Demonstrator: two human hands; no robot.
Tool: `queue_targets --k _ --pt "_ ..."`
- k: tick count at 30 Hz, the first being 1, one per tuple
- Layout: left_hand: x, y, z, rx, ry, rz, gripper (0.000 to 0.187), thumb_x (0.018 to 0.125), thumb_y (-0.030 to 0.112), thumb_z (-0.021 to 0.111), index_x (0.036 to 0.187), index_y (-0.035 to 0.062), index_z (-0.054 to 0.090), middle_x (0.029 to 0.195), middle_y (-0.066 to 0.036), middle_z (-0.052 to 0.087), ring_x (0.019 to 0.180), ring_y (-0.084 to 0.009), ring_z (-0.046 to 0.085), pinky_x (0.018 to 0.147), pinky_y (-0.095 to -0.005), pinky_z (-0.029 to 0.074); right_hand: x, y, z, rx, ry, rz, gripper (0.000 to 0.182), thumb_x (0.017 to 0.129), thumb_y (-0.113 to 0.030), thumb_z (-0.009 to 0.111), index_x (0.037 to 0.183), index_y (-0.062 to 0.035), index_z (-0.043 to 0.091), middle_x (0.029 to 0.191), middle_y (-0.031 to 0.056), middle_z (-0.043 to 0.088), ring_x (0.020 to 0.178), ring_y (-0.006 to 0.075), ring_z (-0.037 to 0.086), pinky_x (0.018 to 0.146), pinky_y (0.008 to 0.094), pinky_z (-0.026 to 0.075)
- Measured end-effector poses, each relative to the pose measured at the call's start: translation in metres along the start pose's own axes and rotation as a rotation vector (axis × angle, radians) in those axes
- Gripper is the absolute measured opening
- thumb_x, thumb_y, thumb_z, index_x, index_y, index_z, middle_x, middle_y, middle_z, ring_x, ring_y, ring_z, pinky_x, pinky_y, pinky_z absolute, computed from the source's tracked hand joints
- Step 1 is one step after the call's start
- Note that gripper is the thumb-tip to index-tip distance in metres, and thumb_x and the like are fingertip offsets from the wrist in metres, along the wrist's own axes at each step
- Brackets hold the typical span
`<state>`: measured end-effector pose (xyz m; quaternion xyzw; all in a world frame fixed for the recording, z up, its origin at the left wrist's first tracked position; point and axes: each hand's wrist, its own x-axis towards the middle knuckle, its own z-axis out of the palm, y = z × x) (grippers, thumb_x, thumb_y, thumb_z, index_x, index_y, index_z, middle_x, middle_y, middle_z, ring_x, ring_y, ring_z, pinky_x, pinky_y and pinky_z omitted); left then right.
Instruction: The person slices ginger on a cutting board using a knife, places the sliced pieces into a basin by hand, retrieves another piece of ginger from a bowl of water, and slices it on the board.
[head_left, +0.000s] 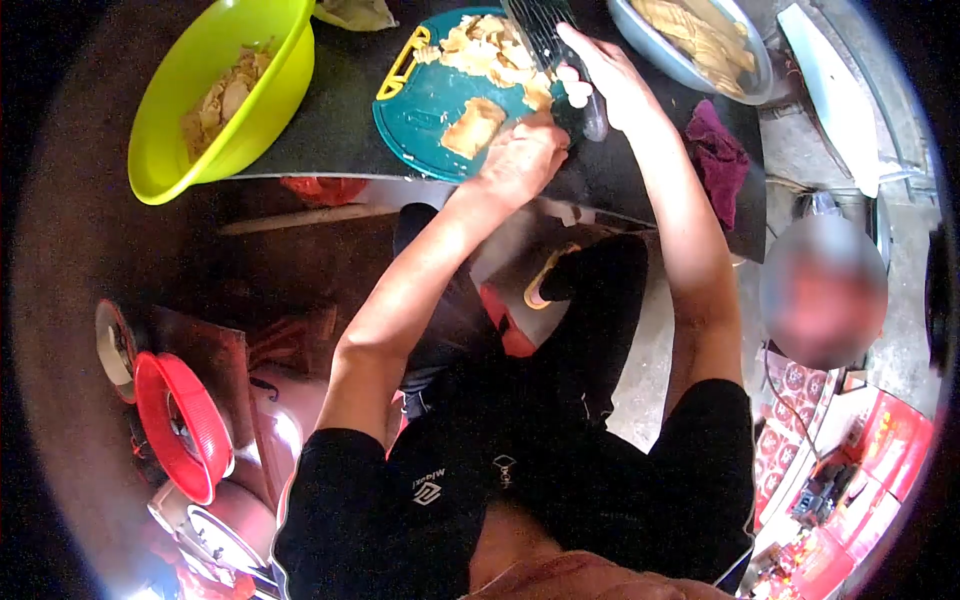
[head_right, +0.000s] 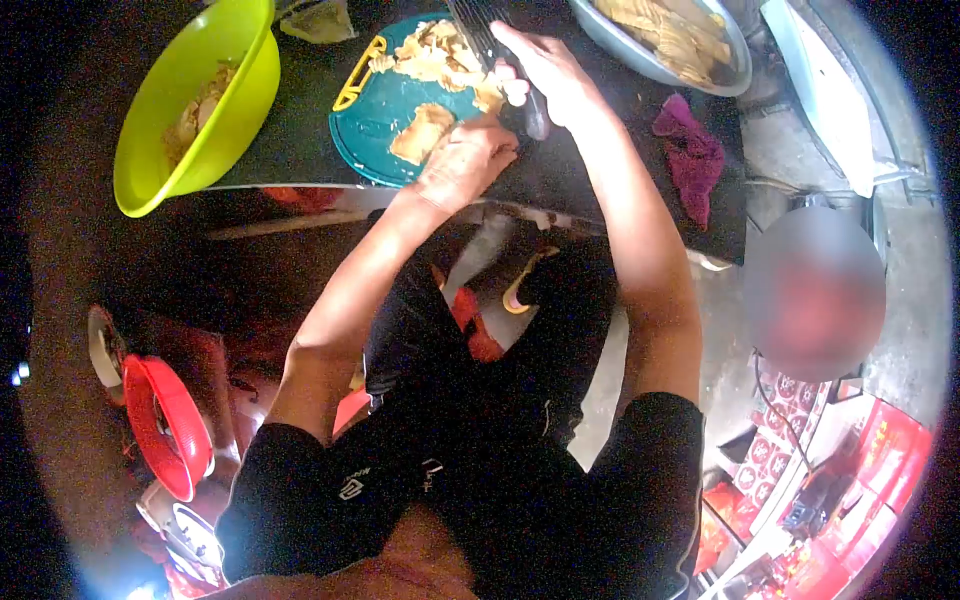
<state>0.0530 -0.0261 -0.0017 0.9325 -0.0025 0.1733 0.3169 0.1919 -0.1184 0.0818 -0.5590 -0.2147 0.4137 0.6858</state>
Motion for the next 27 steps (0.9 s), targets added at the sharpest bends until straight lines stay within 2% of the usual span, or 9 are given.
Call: queue_targets --k 4,6,9,13,14,16,17,19,27 --pt "0.025 0.006 -0.035 -0.043 -0.044 -0.251 0.018 0.080 0.017 0.068 0.097 0.0124 0.073 0.091 -0.016 0.069 0.085 -0.0311 0.068 0.075 -0.0387 0.055 -0.004 -0.005 -0.012 0.103 0.143 0.028 0.029 0.095 -0.033 0.060 0.096 -0.0042 0.058 0.076 0.0063 0.060 0.058 0.0095 0.054 0.048 0.0215 0.044" --pt "0.042 -0.019 -0.044 -0.067 0.183 -0.327 0.014 0.080 0.009 0.063 0.090 0.0076 0.072 0.083 -0.019 0.068 0.082 -0.0335 0.068 0.074 -0.0408 0.055 0.000 0.002 -0.026 0.209 0.131 0.008 0.027 0.095 -0.033 0.058 0.093 -0.0062 0.054 0.075 0.0070 0.059 0.056 0.0095 0.052 0.047 0.0219 0.043" --pt "0.055 -0.073 -0.052 0.096 0.322 -0.218 0.032 0.080 0.009 0.063 0.112 0.0067 0.069 0.113 -0.018 0.067 0.102 -0.0261 0.066 0.088 -0.0330 0.052 0.000 0.006 -0.032 0.414 0.017 0.097 0.028 0.096 -0.034 0.053 0.088 -0.0075 0.048 0.071 0.0049 0.055 0.049 0.0076 0.046 0.043 0.0208 0.040" --pt "0.073 -0.067 -0.046 -1.434 0.674 -0.504 0.031 0.096 0.017 0.049 0.118 -0.0031 0.057 0.107 -0.013 0.064 0.098 -0.0270 0.061 0.096 -0.0377 0.046 0.015 0.028 -0.033 0.655 -0.229 0.236 0.038 0.094 -0.039 0.054 0.077 -0.0060 0.050 0.063 -0.0027 0.047 0.044 0.0032 0.040 0.040 0.0174 0.036" --pt "0.071 -0.066 -0.049 -1.712 0.474 -0.535 0.029 0.099 0.022 0.046 0.113 -0.0007 0.058 0.102 -0.013 0.064 0.095 -0.0268 0.060 0.092 -0.0401 0.047 0.018 0.034 -0.032 0.685 -0.262 0.269 0.039 0.094 -0.040 0.054 0.076 -0.0061 0.050 0.061 -0.0035 0.046 0.043 0.0032 0.040 0.040 0.0172 0.036" --pt "0.064 -0.068 -0.058 -2.267 -0.103 -0.092 0.035 0.100 0.028 0.041 0.112 -0.0005 0.058 0.102 -0.015 0.065 0.096 -0.0279 0.061 0.090 -0.0403 0.048 0.023 0.042 -0.024 0.606 -0.301 0.250 0.037 0.095 -0.037 0.053 0.076 -0.0059 0.049 0.060 -0.0038 0.044 0.043 0.0036 0.040 0.040 0.0174 0.036" --pt "0.063 -0.061 -0.051 -2.263 0.194 -0.387 0.040 0.101 0.033 0.037 0.113 0.0003 0.057 0.102 -0.016 0.066 0.095 -0.0299 0.061 0.087 -0.0404 0.049 0.024 0.046 -0.022 0.604 -0.270 0.275 0.035 0.096 -0.035 0.053 0.077 -0.0056 0.049 0.061 -0.0030 0.045 0.044 0.0040 0.041 0.040 0.0175 0.035" --pt "0.058 -0.078 -0.046 -2.449 -0.003 -0.233 0.038 0.101 0.032 0.038 0.111 0.0006 0.057 0.104 -0.016 0.066 0.097 -0.0303 0.062 0.087 -0.0421 0.050 0.027 0.052 -0.021 0.630 -0.304 0.302 0.033 0.097 -0.033 0.052 0.081 -0.0037 0.051 0.066 -0.0005 0.049 0.046 0.0051 0.043 0.041 0.0182 0.035" --pt "0.065 -0.059 -0.069 -2.006 0.530 -0.743 0.033 0.103 0.018 0.035 0.123 -0.0070 0.044 0.119 -0.022 0.058 0.114 -0.0366 0.055 0.100 -0.0483 0.048 0.020 0.046 -0.038 0.606 0.063 0.249 0.026 0.095 -0.026 0.057 0.085 -0.0031 0.048 0.072 0.0011 0.050 0.046 0.0030 0.040 0.040 0.0162 0.034"
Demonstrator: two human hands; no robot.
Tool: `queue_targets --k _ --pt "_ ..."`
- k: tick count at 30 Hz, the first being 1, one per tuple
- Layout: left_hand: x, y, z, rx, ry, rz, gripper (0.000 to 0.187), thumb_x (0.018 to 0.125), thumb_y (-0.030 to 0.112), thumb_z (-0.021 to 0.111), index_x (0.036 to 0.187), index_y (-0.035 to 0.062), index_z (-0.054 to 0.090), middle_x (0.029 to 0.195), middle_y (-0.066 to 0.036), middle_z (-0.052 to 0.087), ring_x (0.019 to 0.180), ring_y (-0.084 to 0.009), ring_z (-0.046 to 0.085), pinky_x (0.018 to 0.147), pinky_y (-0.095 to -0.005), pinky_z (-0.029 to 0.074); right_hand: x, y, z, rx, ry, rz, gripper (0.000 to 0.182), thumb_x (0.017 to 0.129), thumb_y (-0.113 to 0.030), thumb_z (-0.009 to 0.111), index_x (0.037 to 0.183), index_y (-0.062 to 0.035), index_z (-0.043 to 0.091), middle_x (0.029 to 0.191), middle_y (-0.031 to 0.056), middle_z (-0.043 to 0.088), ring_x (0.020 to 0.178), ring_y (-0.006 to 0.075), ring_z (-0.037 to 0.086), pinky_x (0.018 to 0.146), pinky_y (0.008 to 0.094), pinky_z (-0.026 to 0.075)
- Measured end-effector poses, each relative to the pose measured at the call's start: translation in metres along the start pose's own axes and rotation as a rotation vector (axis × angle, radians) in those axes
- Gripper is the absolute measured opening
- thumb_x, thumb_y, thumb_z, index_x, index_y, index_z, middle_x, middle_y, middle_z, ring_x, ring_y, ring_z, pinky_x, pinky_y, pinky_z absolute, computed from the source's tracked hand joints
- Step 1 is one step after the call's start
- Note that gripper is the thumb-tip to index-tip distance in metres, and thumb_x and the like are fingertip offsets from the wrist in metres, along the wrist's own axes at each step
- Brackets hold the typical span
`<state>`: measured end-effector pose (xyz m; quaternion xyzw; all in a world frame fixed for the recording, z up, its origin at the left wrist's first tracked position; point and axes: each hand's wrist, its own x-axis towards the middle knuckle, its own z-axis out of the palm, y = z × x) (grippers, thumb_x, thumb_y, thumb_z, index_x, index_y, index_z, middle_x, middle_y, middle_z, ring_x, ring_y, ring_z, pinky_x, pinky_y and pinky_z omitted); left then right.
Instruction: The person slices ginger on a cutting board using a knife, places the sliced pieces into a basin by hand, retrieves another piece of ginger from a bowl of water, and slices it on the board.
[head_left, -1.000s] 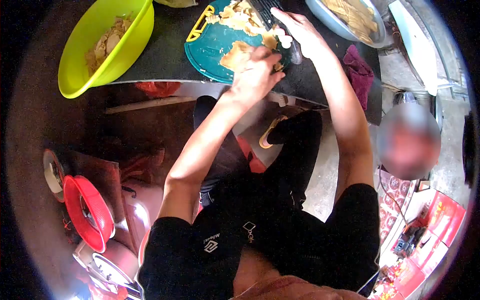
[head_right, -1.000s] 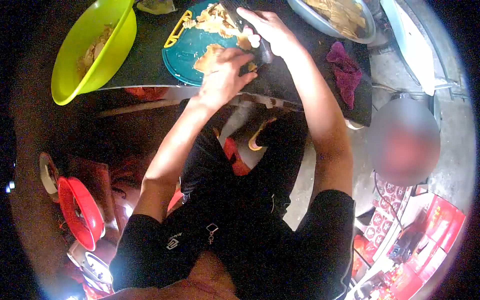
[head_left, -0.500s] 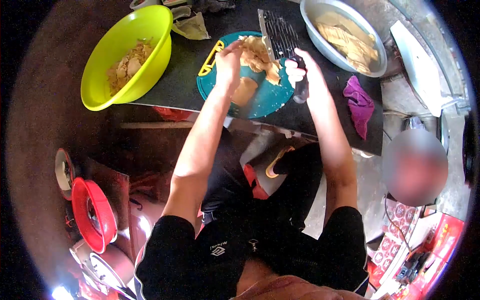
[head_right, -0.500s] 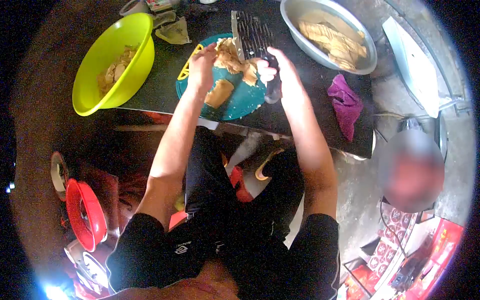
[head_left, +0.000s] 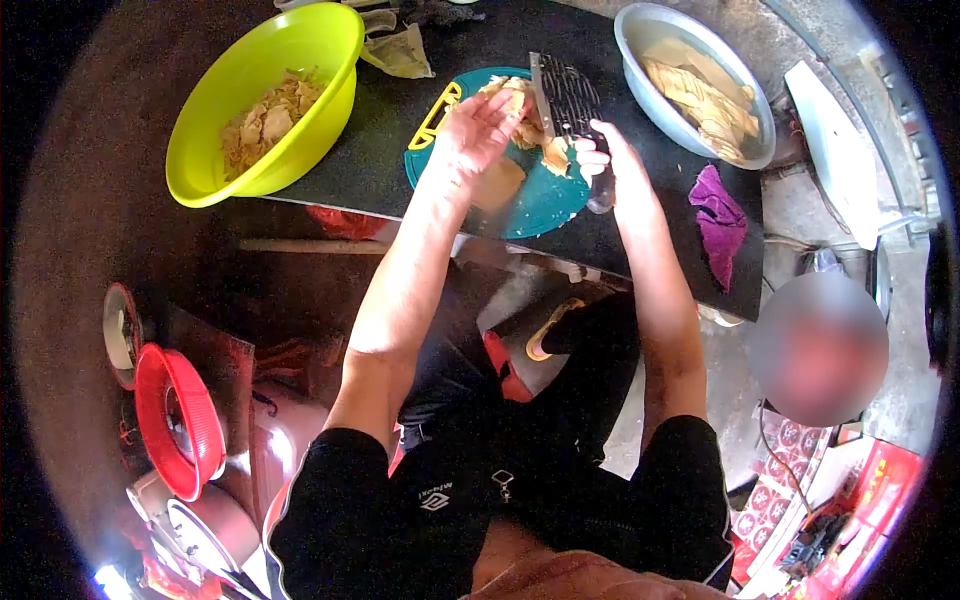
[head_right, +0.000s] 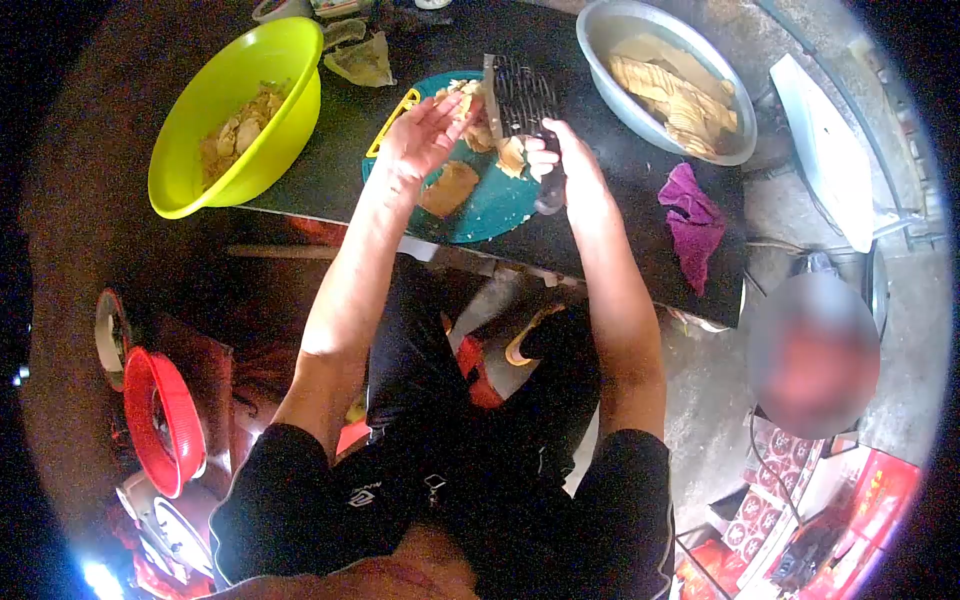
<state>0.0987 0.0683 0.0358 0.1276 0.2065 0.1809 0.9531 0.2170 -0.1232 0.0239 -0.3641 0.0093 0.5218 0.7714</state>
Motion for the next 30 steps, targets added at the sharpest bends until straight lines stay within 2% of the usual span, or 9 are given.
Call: queue_targets --k 2,6,9,11,14,17,19,25,30 --pt "0.016 -0.002 0.002 0.133 0.062 0.033 0.036 0.101 0.020 0.041 0.122 -0.0073 0.051 0.118 -0.022 0.061 0.116 -0.0318 0.056 0.100 -0.0422 0.048 -0.008 -0.001 -0.001 -0.027 0.021 -0.032 0.027 0.095 -0.026 0.057 0.084 -0.0038 0.047 0.071 0.0011 0.049 0.047 0.0030 0.041 0.040 0.0161 0.033" --pt "0.023 -0.007 0.003 1.725 0.052 0.828 0.027 0.085 0.022 0.057 0.100 0.0045 0.072 0.123 -0.017 0.063 0.108 -0.0273 0.064 0.092 -0.0336 0.050 -0.026 -0.001 0.003 -0.155 0.088 -0.151 0.020 0.095 -0.024 0.057 0.090 -0.0078 0.046 0.074 0.0063 0.055 0.051 0.0074 0.045 0.043 0.0209 0.036" --pt "0.019 0.000 0.012 1.955 -0.084 0.794 0.032 0.084 0.011 0.051 0.109 0.0130 0.071 0.124 -0.011 0.062 0.111 -0.0337 0.061 0.096 -0.0387 0.048 -0.041 -0.001 0.010 -0.238 0.072 -0.258 0.019 0.095 -0.025 0.057 0.091 -0.0093 0.047 0.074 0.0077 0.056 0.051 0.0090 0.046 0.045 0.0232 0.038" --pt "0.025 0.006 0.001 2.005 -0.194 1.158 0.026 0.084 0.011 0.054 0.100 0.0134 0.074 0.118 -0.014 0.065 0.105 -0.0337 0.064 0.090 -0.0392 0.052 -0.055 0.001 0.017 -0.357 0.087 -0.380 0.021 0.094 -0.025 0.060 0.092 -0.0072 0.048 0.073 0.0064 0.056 0.051 0.0090 0.047 0.044 0.0229 0.038" --pt "-0.028 0.003 -0.002 1.899 -0.046 0.951 0.017 0.082 0.015 0.061 0.092 0.0078 0.073 0.096 -0.018 0.068 0.094 -0.0328 0.065 0.082 -0.0427 0.051 -0.074 0.005 0.026 -0.703 0.134 -0.465 0.015 0.094 -0.020 0.060 0.091 -0.0062 0.055 0.071 0.0015 0.055 0.052 0.0054 0.045 0.045 0.0209 0.037" --pt "-0.092 -0.016 -0.029 1.895 -0.125 1.018 0.013 0.080 0.014 0.064 0.086 0.0034 0.070 0.087 -0.015 0.066 0.091 -0.0308 0.063 0.080 -0.0422 0.050 -0.096 0.015 0.037 -1.679 0.310 -0.627 0.027 0.089 -0.017 0.064 0.110 0.0009 0.061 0.077 0.0097 0.063 0.059 0.0140 0.057 0.053 0.0302 0.046" --pt "-0.112 -0.038 -0.057 2.005 -0.227 1.324 0.014 0.080 0.012 0.065 0.090 0.0023 0.068 0.096 -0.013 0.066 0.093 -0.0309 0.062 0.081 -0.0411 0.049 -0.100 0.037 0.024 -1.837 0.131 -0.874 0.030 0.088 -0.014 0.060 0.117 -0.0042 0.059 0.093 0.0195 0.066 0.069 0.0301 0.067 0.060 0.0380 0.056" --pt "-0.118 -0.062 -0.102 2.085 -0.146 1.344 0.028 0.080 0.023 0.065 0.097 0.0006 0.064 0.119 -0.017 0.059 0.116 -0.0343 0.052 0.095 -0.0453 0.041 -0.138 0.080 0.038 -2.356 0.004 -0.426 0.050 0.090 -0.017 0.051 0.138 -0.0029 0.042 0.109 0.0245 0.057 0.076 0.0367 0.068 0.067 0.0433 0.058" --pt "-0.104 -0.056 -0.116 2.008 -0.187 1.469 0.031 0.081 0.031 0.062 0.100 0.0066 0.065 0.116 -0.011 0.061 0.115 -0.0291 0.053 0.093 -0.0430 0.040 -0.146 0.083 0.049 -2.488 0.065 -0.324 0.058 0.089 -0.016 0.054 0.144 -0.0034 0.036 0.085 0.0192 0.064 0.072 0.0355 0.068 0.066 0.0441 0.057"
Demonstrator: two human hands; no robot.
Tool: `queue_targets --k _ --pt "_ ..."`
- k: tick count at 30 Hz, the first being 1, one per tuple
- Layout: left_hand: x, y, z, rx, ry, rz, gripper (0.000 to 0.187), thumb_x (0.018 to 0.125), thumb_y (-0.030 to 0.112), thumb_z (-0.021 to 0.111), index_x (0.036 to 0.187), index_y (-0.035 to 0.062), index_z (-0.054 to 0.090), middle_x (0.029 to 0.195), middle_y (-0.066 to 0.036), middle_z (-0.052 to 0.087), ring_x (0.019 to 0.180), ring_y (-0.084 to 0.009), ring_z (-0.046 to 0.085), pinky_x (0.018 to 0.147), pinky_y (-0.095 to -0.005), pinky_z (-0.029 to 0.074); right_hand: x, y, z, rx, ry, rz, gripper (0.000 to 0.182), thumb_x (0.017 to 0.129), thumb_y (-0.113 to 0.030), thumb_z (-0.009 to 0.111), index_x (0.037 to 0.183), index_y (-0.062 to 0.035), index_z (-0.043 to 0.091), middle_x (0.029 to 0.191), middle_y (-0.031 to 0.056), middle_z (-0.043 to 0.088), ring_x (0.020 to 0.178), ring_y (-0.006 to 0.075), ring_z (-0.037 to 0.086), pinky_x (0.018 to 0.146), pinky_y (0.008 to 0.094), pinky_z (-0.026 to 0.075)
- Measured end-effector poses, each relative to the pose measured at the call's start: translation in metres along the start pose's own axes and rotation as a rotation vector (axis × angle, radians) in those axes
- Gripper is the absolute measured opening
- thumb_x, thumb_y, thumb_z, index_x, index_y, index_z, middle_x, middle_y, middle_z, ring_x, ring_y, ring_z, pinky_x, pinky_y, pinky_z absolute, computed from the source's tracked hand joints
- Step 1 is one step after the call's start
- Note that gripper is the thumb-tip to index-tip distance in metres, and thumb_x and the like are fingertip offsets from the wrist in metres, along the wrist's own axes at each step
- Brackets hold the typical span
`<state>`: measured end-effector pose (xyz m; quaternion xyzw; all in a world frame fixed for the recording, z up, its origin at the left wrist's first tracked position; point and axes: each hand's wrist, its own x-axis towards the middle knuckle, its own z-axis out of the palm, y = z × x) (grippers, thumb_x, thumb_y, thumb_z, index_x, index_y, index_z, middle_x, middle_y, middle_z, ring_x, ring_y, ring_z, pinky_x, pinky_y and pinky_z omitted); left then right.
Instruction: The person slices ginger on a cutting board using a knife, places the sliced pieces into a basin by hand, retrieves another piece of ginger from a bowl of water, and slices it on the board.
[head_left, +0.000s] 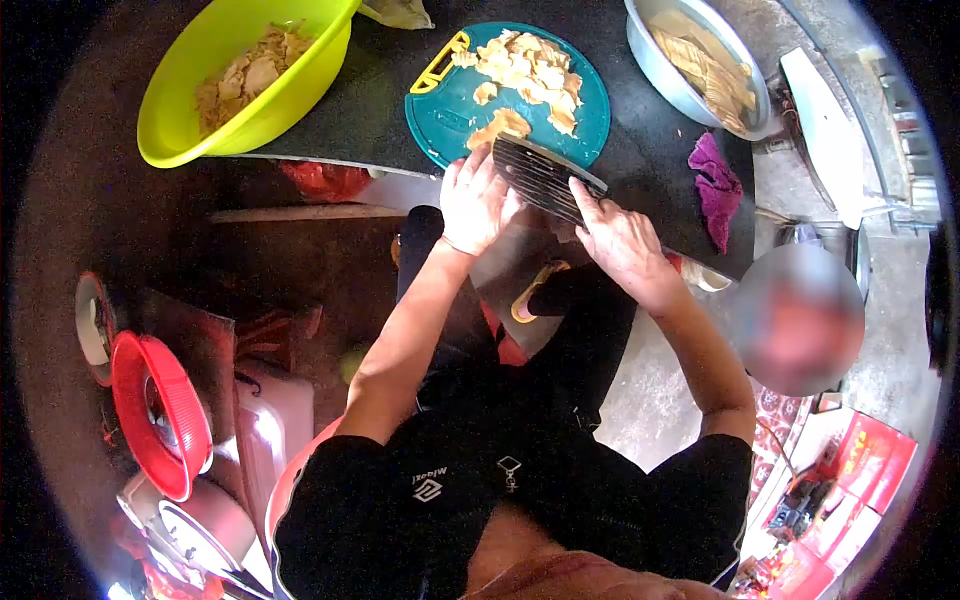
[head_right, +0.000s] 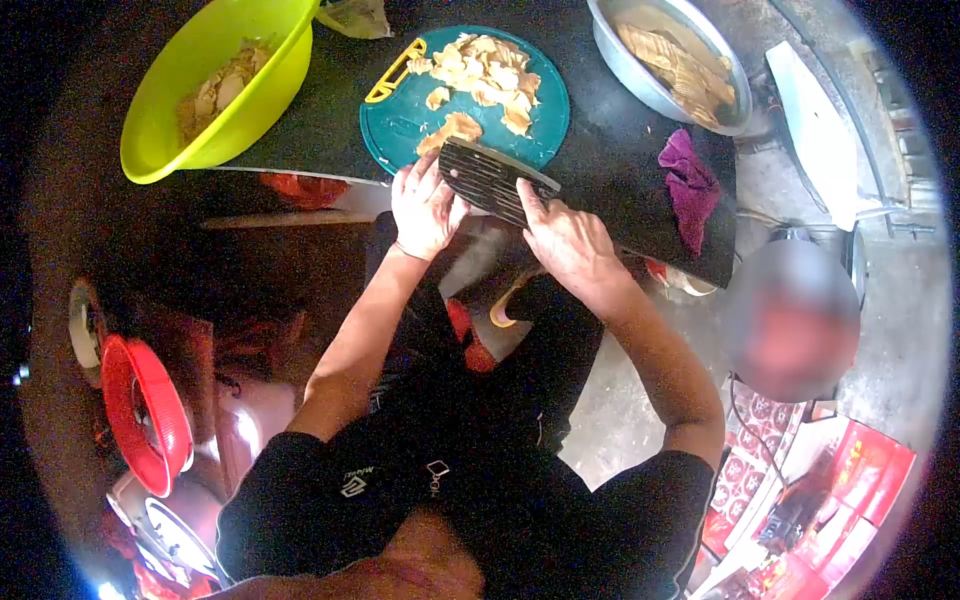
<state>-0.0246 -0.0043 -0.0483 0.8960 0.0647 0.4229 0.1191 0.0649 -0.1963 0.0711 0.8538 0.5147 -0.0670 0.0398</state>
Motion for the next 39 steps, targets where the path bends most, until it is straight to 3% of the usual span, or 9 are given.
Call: queue_targets --k 5,13,15,18,20,25,30,37,39 --pt "0.004 -0.001 0.002 -0.043 0.057 -0.032 0.029 0.079 0.032 0.064 0.096 0.0077 0.067 0.113 -0.007 0.062 0.112 -0.0251 0.054 0.088 -0.0398 0.041 0.019 -0.008 -0.004 0.031 -0.080 0.037 0.057 0.090 -0.015 0.052 0.143 -0.0019 0.036 0.088 0.0242 0.066 0.074 0.0364 0.069 0.066 0.0464 0.057" --pt "0.001 -0.006 0.007 -0.076 0.056 -0.062 0.017 0.077 0.025 0.065 0.068 0.0103 0.063 0.082 -0.003 0.061 0.090 -0.0249 0.055 0.084 -0.0416 0.040 0.069 -0.023 0.008 0.139 -0.089 0.038 0.054 0.093 -0.010 0.036 0.146 -0.0016 0.030 0.088 0.0291 0.066 0.078 0.0419 0.068 0.069 0.0496 0.056" --pt "0.004 -0.009 0.004 -0.095 0.082 -0.040 0.015 0.076 0.023 0.066 0.070 0.0098 0.063 0.082 -0.003 0.061 0.094 -0.0254 0.056 0.083 -0.0408 0.040 0.059 -0.020 0.004 0.111 -0.115 0.045 0.053 0.094 -0.010 0.034 0.146 -0.0017 0.029 0.089 0.0299 0.065 0.080 0.0424 0.068 0.071 0.0497 0.056" --pt "0.008 -0.007 0.000 -0.116 0.070 -0.050 0.016 0.074 0.024 0.065 0.069 0.0089 0.062 0.086 -0.005 0.060 0.099 -0.0259 0.056 0.084 -0.0413 0.039 0.031 -0.006 0.006 0.086 -0.048 0.025 0.059 0.091 -0.013 0.048 0.146 -0.0020 0.030 0.089 0.0253 0.066 0.078 0.0400 0.068 0.071 0.0479 0.056" --pt "0.010 -0.003 0.000 -0.064 0.049 -0.101 0.018 0.075 0.025 0.064 0.082 0.0088 0.065 0.096 -0.003 0.061 0.100 -0.0236 0.055 0.084 -0.0395 0.039 0.026 0.001 0.010 0.090 0.003 0.005 0.066 0.086 -0.014 0.059 0.145 -0.0019 0.032 0.086 0.0216 0.067 0.074 0.0382 0.067 0.070 0.0460 0.056" --pt "0.010 -0.004 0.006 0.024 0.042 -0.081 0.025 0.074 0.027 0.064 0.091 0.0097 0.068 0.100 -0.003 0.064 0.101 -0.0222 0.055 0.085 -0.0382 0.038 0.059 -0.008 0.011 0.130 0.012 -0.022 0.058 0.089 -0.014 0.054 0.143 -0.0014 0.035 0.080 0.0240 0.066 0.069 0.0384 0.068 0.062 0.0471 0.057" --pt "0.009 -0.004 0.001 -0.016 -0.009 -0.124 0.013 0.075 0.024 0.064 0.073 0.0105 0.063 0.086 -0.005 0.064 0.096 -0.0237 0.057 0.085 -0.0398 0.038 0.089 -0.016 0.019 0.106 0.000 -0.053 0.059 0.091 -0.012 0.051 0.145 -0.0031 0.031 0.081 0.0230 0.067 0.063 0.0356 0.067 0.059 0.0436 0.058" --pt "0.012 -0.003 0.003 -0.071 0.071 -0.127 0.012 0.073 0.020 0.061 0.073 0.0082 0.063 0.096 -0.010 0.067 0.107 -0.0265 0.056 0.088 -0.0405 0.038 0.038 0.001 0.009 0.073 0.039 -0.006 0.064 0.088 -0.013 0.056 0.146 -0.0033 0.030 0.087 0.0246 0.067 0.069 0.0361 0.068 0.060 0.0426 0.059" --pt "0.012 -0.002 0.003 -0.033 0.068 -0.112 0.013 0.073 0.021 0.061 0.076 0.0088 0.065 0.091 -0.007 0.065 0.100 -0.0262 0.056 0.087 -0.0408 0.038 0.057 -0.004 0.012 0.141 -0.030 0.015 0.054 0.095 -0.017 0.047 0.144 -0.0025 0.032 0.087 0.0251 0.066 0.070 0.0366 0.068 0.060 0.0444 0.058"
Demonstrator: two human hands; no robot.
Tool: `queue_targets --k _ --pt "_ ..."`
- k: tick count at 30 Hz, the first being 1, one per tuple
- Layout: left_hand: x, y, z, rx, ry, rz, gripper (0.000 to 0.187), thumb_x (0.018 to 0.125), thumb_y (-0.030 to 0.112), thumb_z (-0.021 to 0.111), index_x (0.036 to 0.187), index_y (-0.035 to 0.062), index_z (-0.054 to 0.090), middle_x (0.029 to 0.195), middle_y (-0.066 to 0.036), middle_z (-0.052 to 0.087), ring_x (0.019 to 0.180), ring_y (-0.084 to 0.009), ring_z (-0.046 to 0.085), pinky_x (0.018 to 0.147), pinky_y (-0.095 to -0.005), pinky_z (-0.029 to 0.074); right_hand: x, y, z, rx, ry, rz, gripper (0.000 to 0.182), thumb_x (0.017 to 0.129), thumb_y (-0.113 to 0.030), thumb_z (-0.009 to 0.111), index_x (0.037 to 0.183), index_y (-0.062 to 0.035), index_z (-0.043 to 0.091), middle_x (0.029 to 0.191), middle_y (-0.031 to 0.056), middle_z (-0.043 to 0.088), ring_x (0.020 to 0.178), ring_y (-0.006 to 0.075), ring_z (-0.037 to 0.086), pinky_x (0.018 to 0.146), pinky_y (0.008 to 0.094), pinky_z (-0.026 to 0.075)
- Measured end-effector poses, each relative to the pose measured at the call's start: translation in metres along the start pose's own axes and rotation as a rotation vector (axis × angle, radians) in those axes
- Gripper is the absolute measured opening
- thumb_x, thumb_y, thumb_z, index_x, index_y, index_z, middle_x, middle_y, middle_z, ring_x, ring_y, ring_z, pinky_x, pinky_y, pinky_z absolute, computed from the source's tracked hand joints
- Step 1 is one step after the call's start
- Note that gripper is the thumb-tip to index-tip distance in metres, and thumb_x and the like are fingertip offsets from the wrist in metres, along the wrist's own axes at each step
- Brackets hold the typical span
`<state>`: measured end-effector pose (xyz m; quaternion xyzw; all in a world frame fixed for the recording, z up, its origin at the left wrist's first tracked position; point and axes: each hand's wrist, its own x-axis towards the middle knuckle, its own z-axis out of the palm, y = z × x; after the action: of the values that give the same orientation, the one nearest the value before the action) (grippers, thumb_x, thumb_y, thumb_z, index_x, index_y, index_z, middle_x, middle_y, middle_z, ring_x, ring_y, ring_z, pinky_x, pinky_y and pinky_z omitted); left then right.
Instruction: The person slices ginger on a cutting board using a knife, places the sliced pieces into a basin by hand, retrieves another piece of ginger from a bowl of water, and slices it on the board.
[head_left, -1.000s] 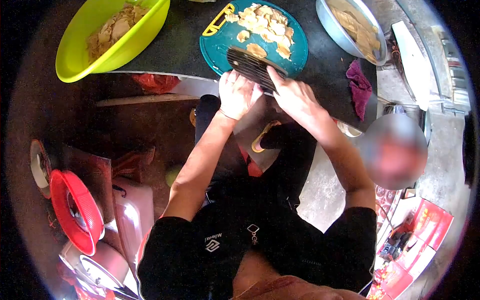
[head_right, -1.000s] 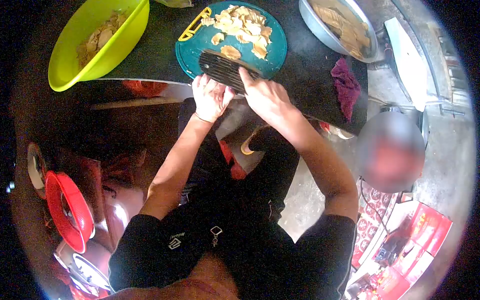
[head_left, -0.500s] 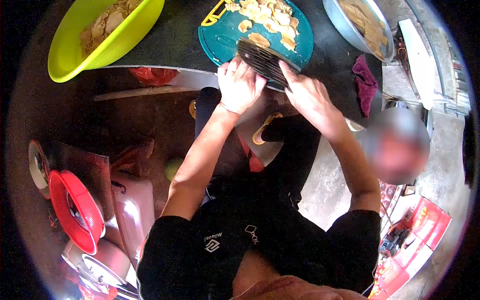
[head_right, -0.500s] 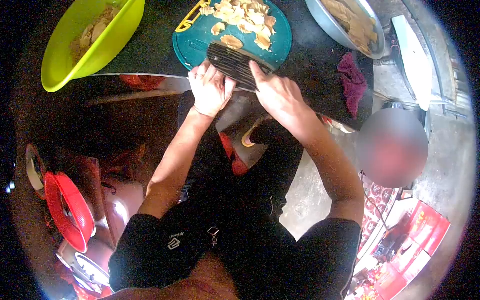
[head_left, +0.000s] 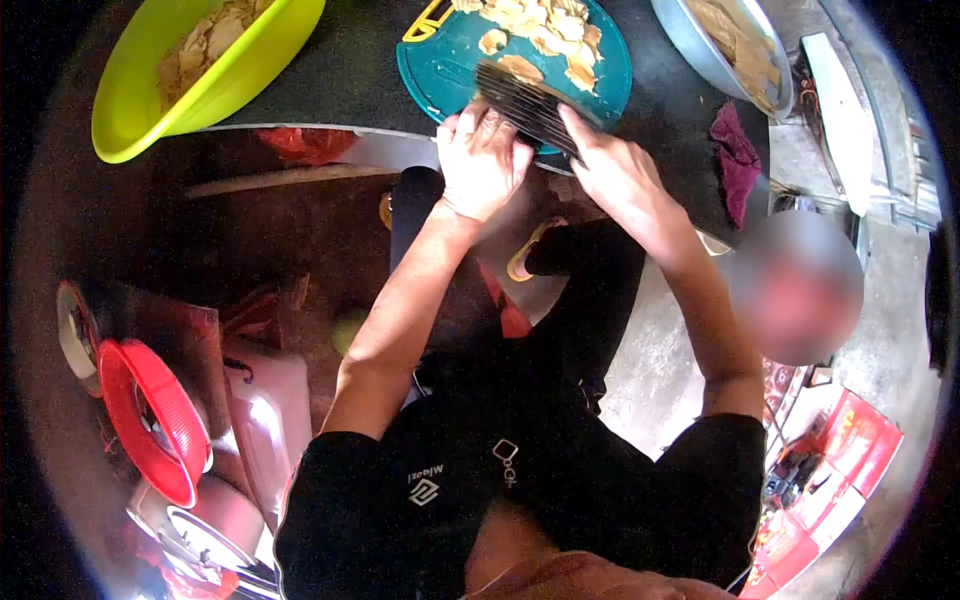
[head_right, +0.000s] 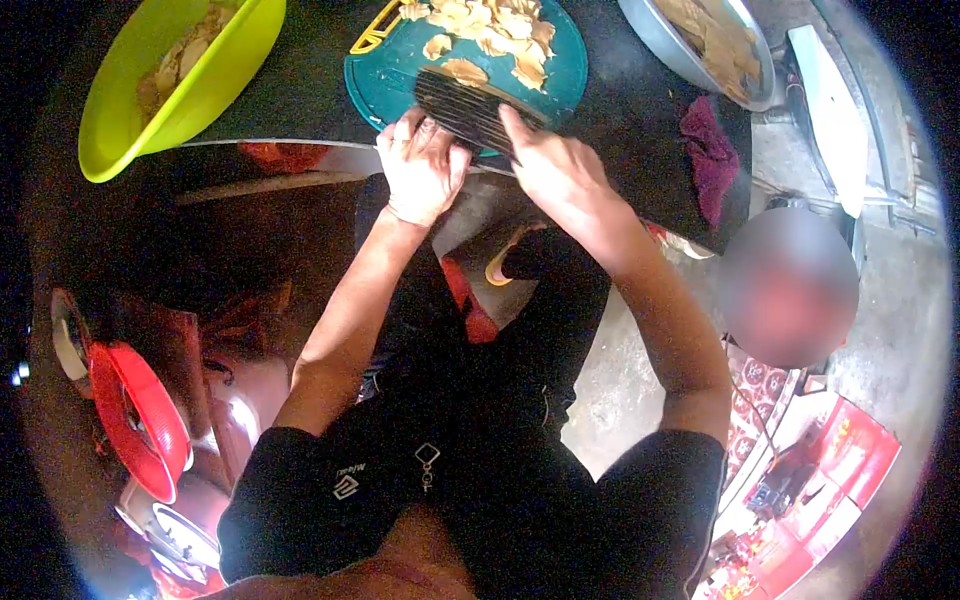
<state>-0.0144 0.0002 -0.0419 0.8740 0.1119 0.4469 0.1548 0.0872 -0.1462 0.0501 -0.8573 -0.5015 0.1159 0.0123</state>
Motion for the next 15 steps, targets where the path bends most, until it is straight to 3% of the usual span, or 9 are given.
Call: queue_targets --k 2,3,4,6,7,9,15 --pt "-0.002 0.000 -0.001 0.037 -0.039 0.001 0.014 0.073 0.022 0.061 0.077 0.0092 0.065 0.087 -0.005 0.063 0.096 -0.0263 0.055 0.086 -0.0410 0.038 0.027 -0.012 0.004 0.041 -0.055 0.031 0.049 0.098 -0.018 0.040 0.143 -0.0023 0.033 0.086 0.0255 0.065 0.070 0.0369 0.068 0.060 0.0454 0.058" --pt "-0.003 0.000 -0.002 0.071 -0.071 -0.001 0.024 0.072 0.024 0.063 0.089 0.0085 0.068 0.099 -0.003 0.066 0.100 -0.0229 0.055 0.087 -0.0389 0.038 0.036 -0.019 0.005 0.035 -0.046 0.021 0.047 0.099 -0.018 0.036 0.143 -0.0023 0.033 0.085 0.0256 0.065 0.070 0.0364 0.068 0.059 0.0452 0.058" --pt "-0.004 -0.001 -0.002 0.070 -0.080 -0.007 0.024 0.072 0.024 0.063 0.089 0.0084 0.068 0.100 -0.003 0.066 0.101 -0.0230 0.055 0.087 -0.0388 0.038 0.041 -0.021 0.004 0.029 -0.035 0.013 0.045 0.101 -0.018 0.032 0.143 -0.0023 0.033 0.083 0.0257 0.065 0.069 0.0360 0.068 0.058 0.0451 0.058" --pt "-0.004 -0.001 -0.003 0.065 -0.097 -0.020 0.025 0.071 0.023 0.062 0.090 0.0081 0.068 0.101 -0.003 0.067 0.101 -0.0231 0.055 0.087 -0.0386 0.038 0.033 -0.014 0.005 0.055 -0.028 0.009 0.049 0.098 -0.017 0.040 0.143 -0.0027 0.033 0.083 0.0252 0.065 0.069 0.0355 0.068 0.057 0.0442 0.058" --pt "-0.003 -0.001 -0.001 0.022 -0.032 -0.006 0.014 0.072 0.021 0.062 0.078 0.0085 0.065 0.087 -0.005 0.063 0.097 -0.0274 0.055 0.085 -0.0425 0.038 0.023 -0.009 0.003 0.034 -0.015 0.000 0.050 0.097 -0.017 0.042 0.143 -0.0028 0.033 0.084 0.0245 0.066 0.069 0.0356 0.068 0.057 0.0445 0.057" --pt "0.000 0.000 -0.002 -0.005 -0.004 -0.003 0.015 0.072 0.020 0.062 0.080 0.0079 0.066 0.091 -0.006 0.064 0.101 -0.0269 0.055 0.086 -0.0424 0.038 0.001 -0.001 0.002 0.001 -0.030 0.034 0.056 0.092 -0.014 0.051 0.144 -0.0028 0.033 0.086 0.0238 0.067 0.070 0.0361 0.068 0.059 0.0456 0.057" --pt "0.001 0.000 -0.002 0.019 -0.042 0.005 0.020 0.073 0.020 0.061 0.087 0.0071 0.068 0.102 -0.006 0.066 0.104 -0.0247 0.055 0.088 -0.0407 0.037 0.017 -0.006 0.005 -0.018 0.032 -0.009 0.050 0.094 -0.016 0.049 0.141 -0.0019 0.039 0.082 0.0212 0.067 0.070 0.0335 0.069 0.065 0.0429 0.058"
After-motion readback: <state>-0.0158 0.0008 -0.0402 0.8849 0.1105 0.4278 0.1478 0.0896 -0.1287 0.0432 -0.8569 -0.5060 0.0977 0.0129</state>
